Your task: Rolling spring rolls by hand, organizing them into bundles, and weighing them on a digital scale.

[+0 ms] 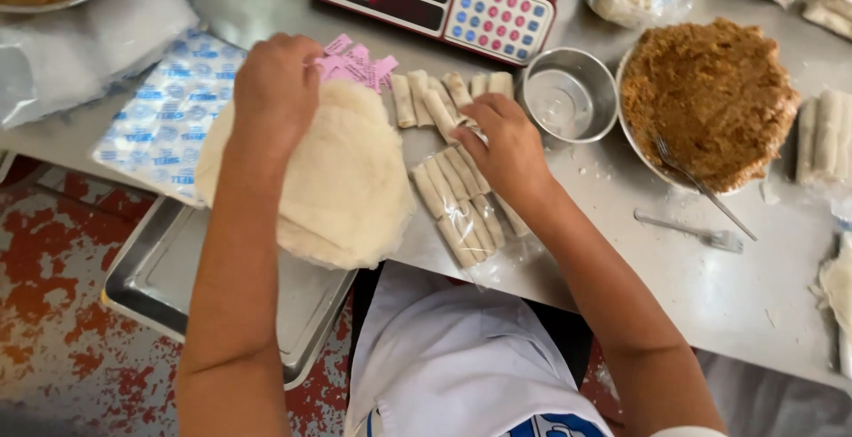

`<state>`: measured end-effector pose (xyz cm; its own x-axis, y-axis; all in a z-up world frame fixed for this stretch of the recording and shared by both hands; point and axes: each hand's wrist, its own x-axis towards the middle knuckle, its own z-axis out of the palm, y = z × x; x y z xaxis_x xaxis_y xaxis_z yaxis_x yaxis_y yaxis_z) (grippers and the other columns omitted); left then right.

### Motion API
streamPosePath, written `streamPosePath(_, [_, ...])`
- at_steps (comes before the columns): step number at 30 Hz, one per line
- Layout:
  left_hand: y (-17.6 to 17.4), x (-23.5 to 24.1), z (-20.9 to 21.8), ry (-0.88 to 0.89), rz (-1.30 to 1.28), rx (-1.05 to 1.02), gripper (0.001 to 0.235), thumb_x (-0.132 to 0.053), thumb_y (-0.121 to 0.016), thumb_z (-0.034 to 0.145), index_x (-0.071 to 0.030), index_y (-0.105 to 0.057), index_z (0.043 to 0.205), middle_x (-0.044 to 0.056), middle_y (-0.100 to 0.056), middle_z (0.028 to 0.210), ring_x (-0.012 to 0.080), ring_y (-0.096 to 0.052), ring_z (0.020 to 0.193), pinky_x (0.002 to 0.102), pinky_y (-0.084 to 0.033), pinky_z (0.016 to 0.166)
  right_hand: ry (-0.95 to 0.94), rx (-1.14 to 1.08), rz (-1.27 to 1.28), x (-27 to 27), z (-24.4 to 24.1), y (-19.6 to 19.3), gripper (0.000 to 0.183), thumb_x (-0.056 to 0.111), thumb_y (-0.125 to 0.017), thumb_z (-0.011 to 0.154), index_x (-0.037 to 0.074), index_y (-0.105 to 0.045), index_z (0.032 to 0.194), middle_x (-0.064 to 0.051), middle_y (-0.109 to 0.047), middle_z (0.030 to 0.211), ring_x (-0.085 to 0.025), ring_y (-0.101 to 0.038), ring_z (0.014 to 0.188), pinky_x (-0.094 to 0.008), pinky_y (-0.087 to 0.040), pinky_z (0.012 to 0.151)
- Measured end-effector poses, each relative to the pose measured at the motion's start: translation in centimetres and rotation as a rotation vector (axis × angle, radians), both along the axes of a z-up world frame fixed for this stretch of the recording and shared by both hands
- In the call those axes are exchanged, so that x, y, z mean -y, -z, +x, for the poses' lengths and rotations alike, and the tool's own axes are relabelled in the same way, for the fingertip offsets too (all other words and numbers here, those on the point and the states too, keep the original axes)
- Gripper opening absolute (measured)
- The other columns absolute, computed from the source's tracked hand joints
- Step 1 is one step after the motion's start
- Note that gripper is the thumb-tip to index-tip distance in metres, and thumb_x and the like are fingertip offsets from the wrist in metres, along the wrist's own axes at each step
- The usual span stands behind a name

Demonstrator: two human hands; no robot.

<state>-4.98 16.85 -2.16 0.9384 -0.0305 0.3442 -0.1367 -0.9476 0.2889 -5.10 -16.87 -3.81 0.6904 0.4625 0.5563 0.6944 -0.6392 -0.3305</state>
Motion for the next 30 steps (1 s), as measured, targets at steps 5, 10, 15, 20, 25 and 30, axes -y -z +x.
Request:
streamPosePath(5, [1.0, -2.4, 3.9, -0.096, 0.04, -0.119, 0.014, -0.026, -0.066, 0.098, -0.018, -0.077, 0.096, 0.014, -0.07, 0.085, 0.04, -0.07, 0.088, 0.053, -0.058, 0.075, -0.031, -0.16, -0.061, 1.9, -3.8, -2.7, 0.019, 0.022, -0.078, 0.093, 0.012, -0.075, 0.109, -0.011, -0.07, 0.103, -0.035, -0.072, 0.095, -0.042, -0.057, 0.083])
streamPosePath(10, [0.8, -1.8, 3.6, -0.096, 0.062, -0.269, 0.018, -0.023, -0.064, 0.089, -0.025, -0.08, 0.082, 0.01, -0.075, 0.078, 0.0389, -0.074, 0.084, 0.052, -0.06, 0.074, -0.117, -0.459, -0.128, 5.3, -9.0, -7.0, 0.044, 0.027, -0.08, 0.084, 0.022, -0.072, 0.127, -0.009, -0.065, 0.135, -0.031, -0.064, 0.124, -0.044, -0.051, 0.103])
streamPosePath(15, [-3.5, -1.6, -7.5, -0.047, -0.045, -0.3, 0.036, -0.027, -0.07, 0.095, -0.008, -0.071, 0.126, 0.021, -0.067, 0.116, 0.0453, -0.063, 0.112, 0.056, -0.053, 0.092, -0.112, -0.723, -0.261, 7.8, -11.9, -4.6, 0.102, 0.029, -0.092, 0.065, 0.019, -0.043, 0.155, -0.022, -0.031, 0.163, -0.044, -0.04, 0.143, -0.056, -0.037, 0.117])
streamPosePath(20, [-0.8, 1.0, -15.2, -0.421, 0.193, -0.056, 0.048, -0.043, -0.081, 0.091, -0.006, -0.071, 0.121, 0.014, -0.059, 0.106, 0.0377, -0.061, 0.104, 0.05, -0.055, 0.079, 0.019, -0.398, -0.181, 6.7, -13.0, 2.9, 0.078, 0.047, -0.072, 0.087, 0.017, -0.049, 0.155, -0.018, -0.045, 0.151, -0.032, -0.06, 0.122, -0.042, -0.052, 0.104])
streamPosePath(25, [1.9, 2.4, -13.9, -0.435, 0.12, 0.012, 0.029, -0.036, -0.085, 0.082, -0.013, -0.072, 0.095, 0.006, -0.054, 0.101, 0.0308, -0.057, 0.101, 0.045, -0.051, 0.078, 0.075, -0.31, -0.045, 2.7, -14.0, 4.5, 0.077, 0.03, -0.086, 0.08, 0.01, -0.056, 0.147, -0.024, -0.044, 0.149, -0.037, -0.065, 0.114, -0.043, -0.059, 0.096])
streamPosePath(30, [0.8, 1.4, -12.3, -0.571, 0.012, -0.175, 0.02, -0.028, -0.077, 0.094, -0.015, -0.067, 0.105, 0.01, -0.06, 0.098, 0.0287, -0.066, 0.095, 0.042, -0.055, 0.076, -0.026, -0.381, -0.031, 1.3, -15.6, 2.9, 0.082, 0.046, -0.084, 0.079, 0.011, -0.055, 0.147, -0.028, -0.04, 0.151, -0.038, -0.064, 0.118, -0.045, -0.057, 0.101])
